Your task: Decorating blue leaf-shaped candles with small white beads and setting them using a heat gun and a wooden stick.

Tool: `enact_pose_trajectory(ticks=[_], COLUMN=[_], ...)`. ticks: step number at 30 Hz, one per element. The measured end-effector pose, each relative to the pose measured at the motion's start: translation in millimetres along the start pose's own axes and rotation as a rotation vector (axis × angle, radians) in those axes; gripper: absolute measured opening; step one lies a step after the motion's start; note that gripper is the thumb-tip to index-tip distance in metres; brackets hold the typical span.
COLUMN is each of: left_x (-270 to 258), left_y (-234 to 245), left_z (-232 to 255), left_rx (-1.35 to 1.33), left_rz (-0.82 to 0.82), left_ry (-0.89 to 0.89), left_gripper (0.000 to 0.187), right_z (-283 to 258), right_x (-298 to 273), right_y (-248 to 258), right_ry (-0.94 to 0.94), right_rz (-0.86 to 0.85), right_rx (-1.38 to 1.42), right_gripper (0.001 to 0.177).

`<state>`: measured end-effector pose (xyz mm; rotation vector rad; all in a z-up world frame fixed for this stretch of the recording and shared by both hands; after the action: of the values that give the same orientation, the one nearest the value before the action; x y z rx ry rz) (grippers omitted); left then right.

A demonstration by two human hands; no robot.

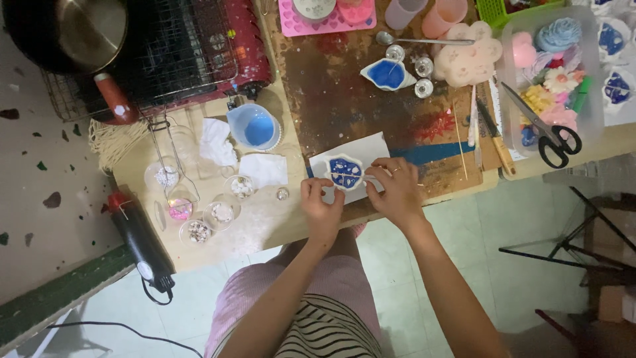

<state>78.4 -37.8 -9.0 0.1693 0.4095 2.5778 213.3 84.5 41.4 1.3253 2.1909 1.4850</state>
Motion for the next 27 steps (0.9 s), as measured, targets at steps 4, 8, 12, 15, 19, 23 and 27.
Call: enact_pose_trajectory(ticks=[4, 8, 12, 15, 19, 23, 27], left_x=[1, 6, 1, 2, 7, 14, 20], left_y=[4, 7, 12, 16, 19, 25, 24], left_z=[11, 12, -5, -3, 0, 9, 8], left_rx=[0.014, 0.003, 0.026, 0.076, 0.016, 0.012, -0.069], left_rz=[0.013, -0.031, -0.107, -0.077, -0.081, -0.060, -0.115], left_ry=[-0.084, -0.101, 0.001, -0.127, 0.035, -0.018, 0.061], left_gripper=[0.022, 0.024, 0.017, 0.012, 0.019, 0.021, 0.018], right_z=[3, 46, 191, 226, 237, 226, 141], right_x=[-8, -23, -68, -69, -67, -69, -60], right_y=[0, 30, 62, 55, 29, 42, 62], right_ry=[-0.039, -0.104, -0.663, -0.658, -0.555, -0.532, -0.945], right_rz=[0.029, 0.200, 0.579, 0.452, 0.234, 0.254, 0.229], right_rx=[0.015, -0.128, -0.033, -0.188, -0.465, -0.322, 0.596], right_gripper=[0.020, 0.019, 0.014, 0.012, 0.007, 0.010, 0.014])
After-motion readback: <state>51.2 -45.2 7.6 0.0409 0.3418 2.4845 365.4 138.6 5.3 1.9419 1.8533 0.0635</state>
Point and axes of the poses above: each hand's wrist, its own x-axis towards the middle knuckle, its own y-axis out of the back of the hand, z = x × y, the point moved 6 cm from there along x, towards the middle knuckle, and after that the axes turned 12 degrees about z, right-handed, at the moved point
